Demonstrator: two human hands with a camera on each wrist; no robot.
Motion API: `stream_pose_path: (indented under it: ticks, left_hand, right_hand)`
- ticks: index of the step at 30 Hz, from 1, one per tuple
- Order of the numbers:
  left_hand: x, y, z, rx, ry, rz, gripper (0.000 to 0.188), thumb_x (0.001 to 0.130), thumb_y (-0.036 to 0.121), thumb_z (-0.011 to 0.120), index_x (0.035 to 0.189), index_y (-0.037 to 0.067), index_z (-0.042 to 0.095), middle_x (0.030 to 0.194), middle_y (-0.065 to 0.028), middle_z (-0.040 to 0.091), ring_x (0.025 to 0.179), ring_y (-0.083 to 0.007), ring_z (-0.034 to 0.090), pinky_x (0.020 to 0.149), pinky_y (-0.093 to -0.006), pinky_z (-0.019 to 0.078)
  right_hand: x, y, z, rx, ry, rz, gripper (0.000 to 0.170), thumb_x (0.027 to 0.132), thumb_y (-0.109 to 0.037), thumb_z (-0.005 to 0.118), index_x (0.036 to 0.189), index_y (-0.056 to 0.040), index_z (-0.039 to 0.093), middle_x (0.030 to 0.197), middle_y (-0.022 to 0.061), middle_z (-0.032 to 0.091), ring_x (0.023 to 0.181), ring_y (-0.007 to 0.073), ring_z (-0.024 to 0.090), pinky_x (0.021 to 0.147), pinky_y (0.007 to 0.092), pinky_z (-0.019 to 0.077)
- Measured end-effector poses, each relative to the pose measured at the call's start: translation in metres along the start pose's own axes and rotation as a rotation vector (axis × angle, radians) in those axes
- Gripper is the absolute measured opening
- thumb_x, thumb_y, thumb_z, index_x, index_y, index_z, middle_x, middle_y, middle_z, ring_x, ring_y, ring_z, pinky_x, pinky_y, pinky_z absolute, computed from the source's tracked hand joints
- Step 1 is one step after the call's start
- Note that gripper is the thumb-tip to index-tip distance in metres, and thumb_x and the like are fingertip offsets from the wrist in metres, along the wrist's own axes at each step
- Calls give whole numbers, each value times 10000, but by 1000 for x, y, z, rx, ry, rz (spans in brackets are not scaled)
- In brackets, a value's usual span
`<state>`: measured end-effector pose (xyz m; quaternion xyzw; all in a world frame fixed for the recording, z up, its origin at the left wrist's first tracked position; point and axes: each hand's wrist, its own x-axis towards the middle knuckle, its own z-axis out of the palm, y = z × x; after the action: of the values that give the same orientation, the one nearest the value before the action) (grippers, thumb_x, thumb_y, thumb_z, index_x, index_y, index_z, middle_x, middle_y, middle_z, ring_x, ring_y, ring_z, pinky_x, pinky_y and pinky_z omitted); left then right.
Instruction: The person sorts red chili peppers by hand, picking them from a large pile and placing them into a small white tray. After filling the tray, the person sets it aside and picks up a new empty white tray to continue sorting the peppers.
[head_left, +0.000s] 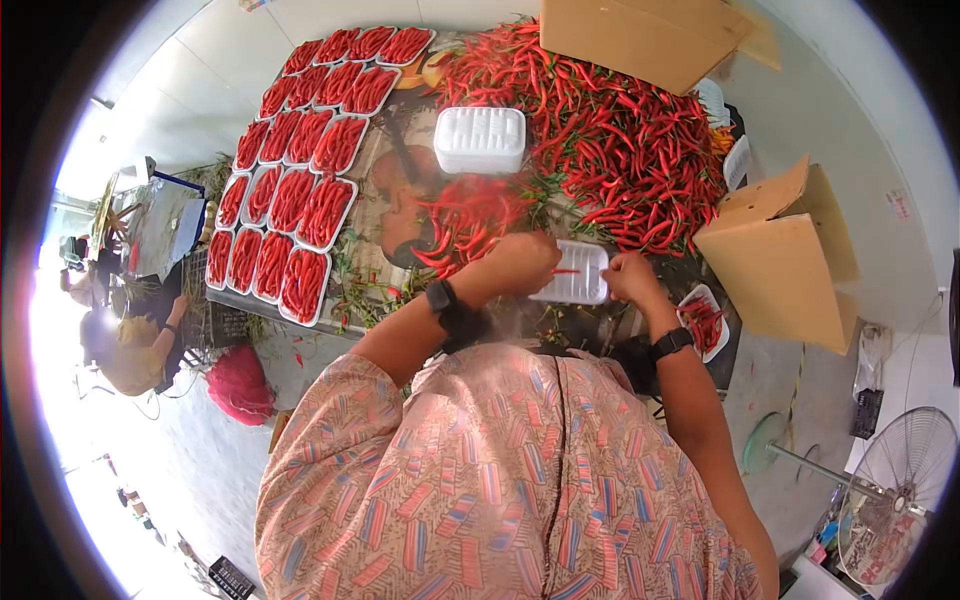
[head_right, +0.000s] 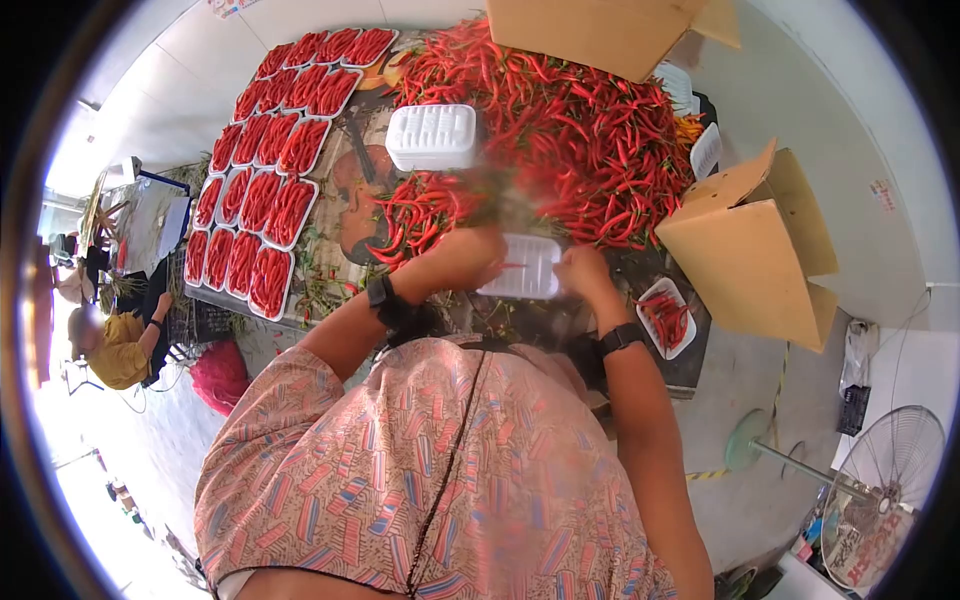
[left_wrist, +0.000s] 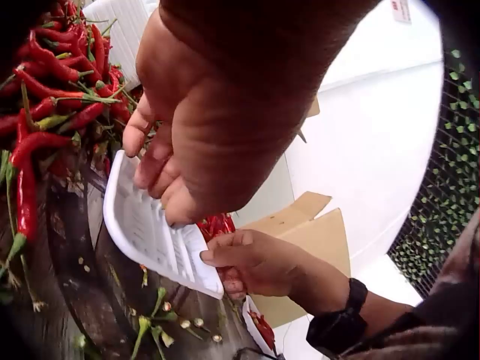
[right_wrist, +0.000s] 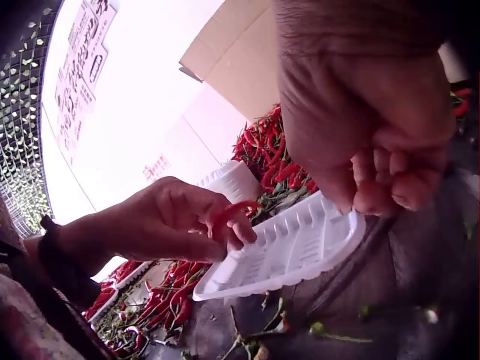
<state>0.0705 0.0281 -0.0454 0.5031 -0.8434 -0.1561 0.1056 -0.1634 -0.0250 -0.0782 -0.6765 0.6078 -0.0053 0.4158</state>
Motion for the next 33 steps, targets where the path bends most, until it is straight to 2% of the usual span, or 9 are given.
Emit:
stream_pose_path:
  ticks: [3, 7, 9, 14, 17, 19, 21, 23, 33]
  left_hand:
    - [2, 3, 5, 3, -189, 63, 181, 694, 171, 610, 807, 37, 657, 891, -128, 628, 831, -294, 630, 694, -406, 530]
    - [33, -12, 13, 75, -20, -41, 167, 711, 153, 604, 816, 37, 662, 908, -122, 619, 858, -287, 626, 703, -396, 527]
    - [46, -18, 10, 59, 19, -86, 165, 715, 146, 598, 819, 35, 662, 903, -118, 615, 864, -285, 624, 709, -391, 526]
    - [50, -24, 25, 173, 206, -3, 148, 725, 134, 577, 815, 53, 663, 882, -103, 609, 881, -269, 616, 700, -383, 516]
    - [45, -20, 24, 200, 193, 35, 123, 734, 142, 580, 794, 66, 655, 875, -95, 607, 890, -262, 610, 693, -392, 504]
    - [43, -10, 15, 177, 172, 29, 115, 738, 154, 584, 784, 73, 650, 862, -89, 605, 874, -262, 611, 686, -395, 499]
    - [42, -3, 8, 156, 150, 23, 109, 742, 167, 588, 773, 79, 645, 848, -83, 603, 858, -262, 611, 679, -398, 495]
    - [37, -2, 5, 38, 353, 88, 117, 742, 192, 608, 758, 80, 640, 824, -84, 597, 802, -287, 613, 669, -414, 492]
    - [24, -15, 12, -344, 167, -226, 115, 688, 191, 653, 715, 80, 633, 762, -138, 621, 771, -321, 610, 673, -439, 481]
  right_hand:
    - [-3, 2, 3, 74, -38, 103, 205, 808, -193, 660, 719, -13, 620, 528, 68, 597, 412, 133, 562, 403, 282, 455]
    - [28, 6, 3, 9, 86, -3, 196, 809, -188, 650, 724, -13, 625, 530, 76, 604, 408, 135, 559, 402, 285, 455]
    - [34, -5, -3, 77, 179, 38, 197, 682, -225, 604, 564, -77, 659, 537, 110, 617, 520, 232, 622, 584, 354, 500]
    - [8, -26, -15, -219, 334, -70, 206, 698, -254, 652, 755, -58, 683, 730, 153, 660, 741, 311, 648, 680, 398, 503]
    - [-4, -37, -14, -101, 495, -196, 265, 709, -229, 667, 902, -47, 659, 851, 171, 654, 836, 347, 627, 724, 424, 490]
    - [-1, -41, -10, -101, 559, -624, 274, 722, -188, 694, 946, -36, 652, 819, 127, 657, 755, 311, 640, 676, 396, 498]
    - [-2, -45, -6, -138, 521, -632, 238, 720, -163, 689, 918, -34, 670, 813, 127, 662, 736, 301, 643, 659, 384, 500]
    - [-2, -50, -1, -68, 319, -569, 179, 734, -143, 679, 875, -32, 690, 813, 137, 666, 705, 285, 647, 637, 361, 500]
    - [6, -57, 17, -62, 291, -510, 151, 731, -192, 677, 812, -65, 692, 822, 133, 657, 771, 314, 633, 685, 393, 489]
